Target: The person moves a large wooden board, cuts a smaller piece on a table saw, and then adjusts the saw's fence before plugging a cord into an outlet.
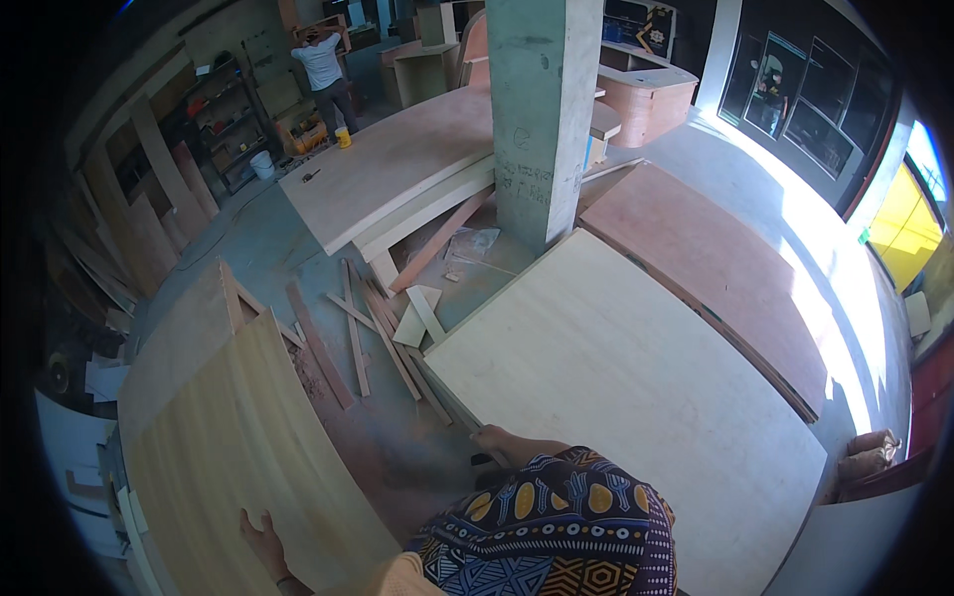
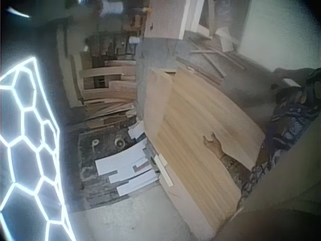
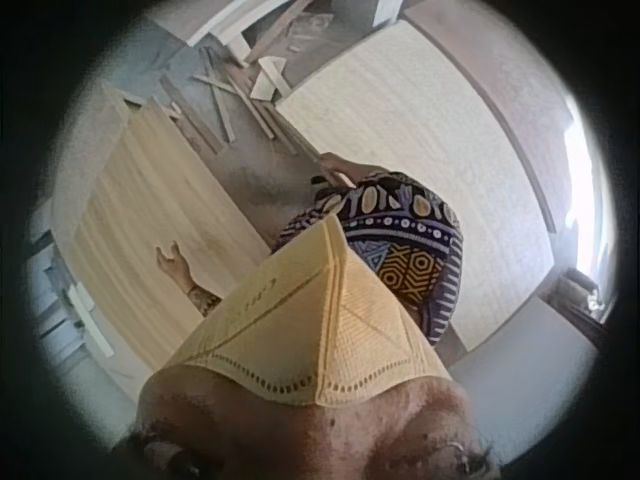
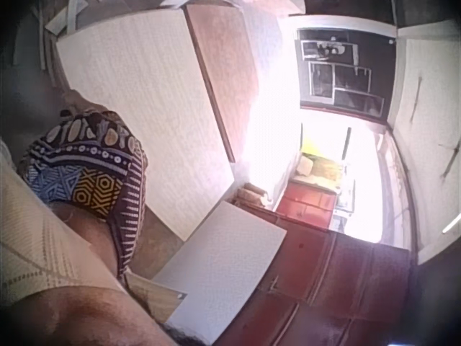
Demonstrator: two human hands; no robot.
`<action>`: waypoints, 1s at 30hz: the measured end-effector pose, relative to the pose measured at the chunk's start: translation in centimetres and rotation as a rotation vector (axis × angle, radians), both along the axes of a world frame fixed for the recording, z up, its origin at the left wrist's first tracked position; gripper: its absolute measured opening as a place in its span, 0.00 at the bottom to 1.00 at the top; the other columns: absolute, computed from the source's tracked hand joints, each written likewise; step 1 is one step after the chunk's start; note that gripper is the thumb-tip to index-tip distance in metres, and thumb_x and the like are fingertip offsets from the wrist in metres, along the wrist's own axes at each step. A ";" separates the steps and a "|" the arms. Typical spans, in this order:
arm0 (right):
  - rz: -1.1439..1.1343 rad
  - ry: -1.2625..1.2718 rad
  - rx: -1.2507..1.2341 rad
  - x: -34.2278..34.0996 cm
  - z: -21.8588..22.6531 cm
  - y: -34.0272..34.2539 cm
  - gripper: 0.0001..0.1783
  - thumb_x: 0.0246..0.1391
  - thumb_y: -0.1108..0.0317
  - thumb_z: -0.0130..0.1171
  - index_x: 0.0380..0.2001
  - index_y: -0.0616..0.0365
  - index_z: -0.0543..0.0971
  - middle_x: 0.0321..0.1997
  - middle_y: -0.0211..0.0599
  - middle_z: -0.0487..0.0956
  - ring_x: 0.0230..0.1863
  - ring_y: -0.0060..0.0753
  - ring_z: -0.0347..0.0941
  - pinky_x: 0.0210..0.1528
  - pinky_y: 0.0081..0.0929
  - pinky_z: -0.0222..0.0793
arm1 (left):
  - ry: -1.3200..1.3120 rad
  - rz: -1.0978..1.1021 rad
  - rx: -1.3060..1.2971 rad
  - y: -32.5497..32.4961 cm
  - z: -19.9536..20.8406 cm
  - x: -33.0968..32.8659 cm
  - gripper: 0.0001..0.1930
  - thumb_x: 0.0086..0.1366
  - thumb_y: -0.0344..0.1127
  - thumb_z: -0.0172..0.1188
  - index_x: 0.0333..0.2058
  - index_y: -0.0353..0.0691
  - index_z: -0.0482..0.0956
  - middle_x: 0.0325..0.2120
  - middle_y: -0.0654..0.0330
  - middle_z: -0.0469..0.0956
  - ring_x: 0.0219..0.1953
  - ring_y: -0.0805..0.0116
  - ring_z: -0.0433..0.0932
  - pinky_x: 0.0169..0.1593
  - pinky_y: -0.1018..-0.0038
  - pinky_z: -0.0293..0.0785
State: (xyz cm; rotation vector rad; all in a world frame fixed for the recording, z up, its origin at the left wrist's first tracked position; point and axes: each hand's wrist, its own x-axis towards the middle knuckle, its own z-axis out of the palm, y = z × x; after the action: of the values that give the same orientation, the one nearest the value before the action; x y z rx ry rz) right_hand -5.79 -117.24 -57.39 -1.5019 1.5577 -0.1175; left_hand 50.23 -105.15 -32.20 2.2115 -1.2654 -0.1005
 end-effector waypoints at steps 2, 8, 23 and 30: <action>-0.016 0.047 0.079 -1.1 1.1 -3.0 0.33 0.59 0.45 0.44 0.49 0.66 0.78 0.55 0.58 0.76 0.59 0.56 0.70 0.61 0.43 0.64 | 0.002 0.072 0.040 -2.0 -3.5 1.7 0.34 0.68 0.47 0.57 0.65 0.33 0.58 0.62 0.40 0.59 0.64 0.42 0.60 0.65 0.52 0.59; -0.166 0.108 0.055 -3.5 2.3 -12.6 0.31 0.62 0.45 0.47 0.50 0.64 0.78 0.52 0.55 0.78 0.56 0.56 0.72 0.58 0.44 0.67 | -0.233 0.621 0.353 -8.5 -10.9 2.4 0.36 0.68 0.64 0.43 0.65 0.44 0.62 0.64 0.46 0.58 0.64 0.46 0.60 0.63 0.49 0.60; 0.230 0.111 0.097 0.1 -8.2 -19.8 0.27 0.60 0.48 0.52 0.50 0.60 0.77 0.35 0.44 0.82 0.34 0.36 0.77 0.35 0.38 0.72 | -0.168 0.482 0.365 -16.4 -10.0 7.2 0.32 0.71 0.55 0.43 0.65 0.40 0.59 0.65 0.45 0.56 0.66 0.42 0.53 0.68 0.47 0.45; -0.456 -0.097 0.189 15.4 9.8 -48.2 0.29 0.62 0.46 0.49 0.57 0.57 0.71 0.47 0.43 0.81 0.45 0.37 0.77 0.46 0.37 0.69 | -0.202 0.443 0.413 -23.6 -6.5 11.3 0.33 0.71 0.57 0.42 0.65 0.37 0.59 0.64 0.44 0.57 0.65 0.41 0.54 0.66 0.46 0.48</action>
State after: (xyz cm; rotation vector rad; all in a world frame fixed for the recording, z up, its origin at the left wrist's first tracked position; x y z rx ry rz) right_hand 9.58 -165.47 -47.59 -0.9640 1.7553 -0.2913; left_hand 61.55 -128.79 -38.74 2.8715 -0.8762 0.0413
